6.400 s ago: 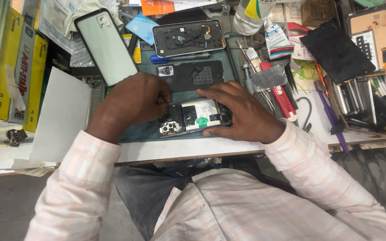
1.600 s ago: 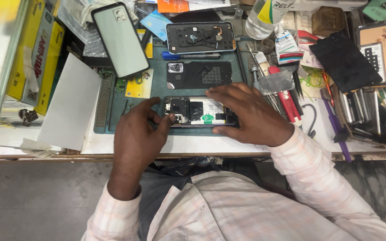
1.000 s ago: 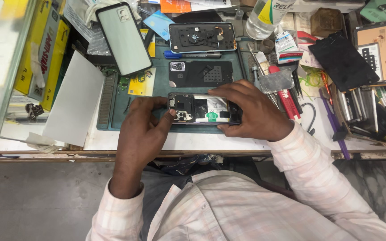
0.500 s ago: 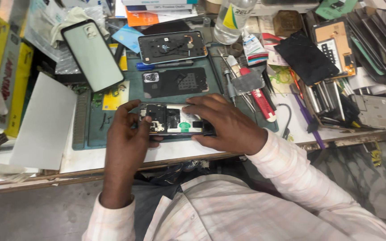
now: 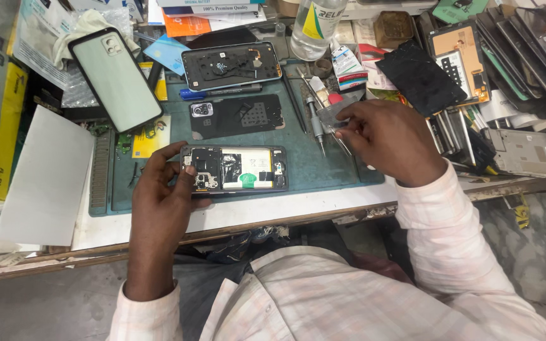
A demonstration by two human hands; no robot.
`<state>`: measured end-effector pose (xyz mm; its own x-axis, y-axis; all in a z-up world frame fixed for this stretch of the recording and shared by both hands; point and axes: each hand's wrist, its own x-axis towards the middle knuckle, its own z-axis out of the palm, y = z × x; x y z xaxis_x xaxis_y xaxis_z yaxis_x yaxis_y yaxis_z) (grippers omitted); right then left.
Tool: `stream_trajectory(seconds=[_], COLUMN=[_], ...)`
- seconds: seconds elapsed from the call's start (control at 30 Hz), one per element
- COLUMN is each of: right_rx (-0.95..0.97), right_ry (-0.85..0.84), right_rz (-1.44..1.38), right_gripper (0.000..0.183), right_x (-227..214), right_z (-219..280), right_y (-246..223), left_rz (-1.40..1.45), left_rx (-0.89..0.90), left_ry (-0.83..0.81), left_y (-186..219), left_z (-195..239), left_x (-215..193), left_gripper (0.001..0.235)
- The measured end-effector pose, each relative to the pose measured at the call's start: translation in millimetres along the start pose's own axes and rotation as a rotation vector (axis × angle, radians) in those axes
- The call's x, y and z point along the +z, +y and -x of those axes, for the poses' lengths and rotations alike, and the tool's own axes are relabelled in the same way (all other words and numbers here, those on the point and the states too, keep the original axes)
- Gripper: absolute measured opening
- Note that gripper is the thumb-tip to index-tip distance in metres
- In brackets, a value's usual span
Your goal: The person uses a screwdriver to remove screws from a disassembled smartphone on a workbench. They then pick up a separate smartphone, attach a wrist strap, and place it back down. The person continues to handle the disassembled phone, removing a metal bracket and setting it aside.
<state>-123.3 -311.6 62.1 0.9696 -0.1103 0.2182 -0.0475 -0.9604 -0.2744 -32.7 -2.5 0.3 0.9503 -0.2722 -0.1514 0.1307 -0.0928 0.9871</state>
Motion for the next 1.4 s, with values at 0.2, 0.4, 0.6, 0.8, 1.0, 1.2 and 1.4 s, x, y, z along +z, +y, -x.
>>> stream_trajectory(seconds=[0.2,0.4,0.6,0.8,1.0,1.2,1.4], right_rx=[-0.18,-0.339,-0.305,-0.262,-0.278,-0.311,-0.327], right_ry=[0.118,-0.012,-0.005,0.055,0.032,0.028,-0.02], right_rz=[0.099,0.205,0.208,0.03,-0.069,-0.173,-0.287], right_gripper=[0.027,0.042,0.046,0.031,0.018,0.018,0.018], right_x=[2.4,7.3,12.3,6.0,-1.8,1.3,-1.3], right_z=[-5.4,-26.3,-28.2,-34.5,-29.7,-30.1,-32.8], right_y=[5.4,7.6,9.6,10.7,-14.9,-32.1,-42.1], left_rz=[0.041,0.066,0.104,0.169,0.123,0.148,0.241], left_rx=[0.037,0.052,0.053,0.082,0.046,0.165,0.231], left_ry=[0.028,0.046,0.03,0.03,-0.006,-0.093,-0.205], left_y=[-2.1,-7.3,-8.2,-7.2,-0.7,-1.7,-12.7], left_z=[7.2,5.1,7.3,8.4,-2.2,-14.1,-31.0], left_x=[1.3,3.3,-1.1,1.5,0.6,0.5,-3.2], left_gripper=[0.04,0.042,0.038,0.041,0.044,0.041,0.035])
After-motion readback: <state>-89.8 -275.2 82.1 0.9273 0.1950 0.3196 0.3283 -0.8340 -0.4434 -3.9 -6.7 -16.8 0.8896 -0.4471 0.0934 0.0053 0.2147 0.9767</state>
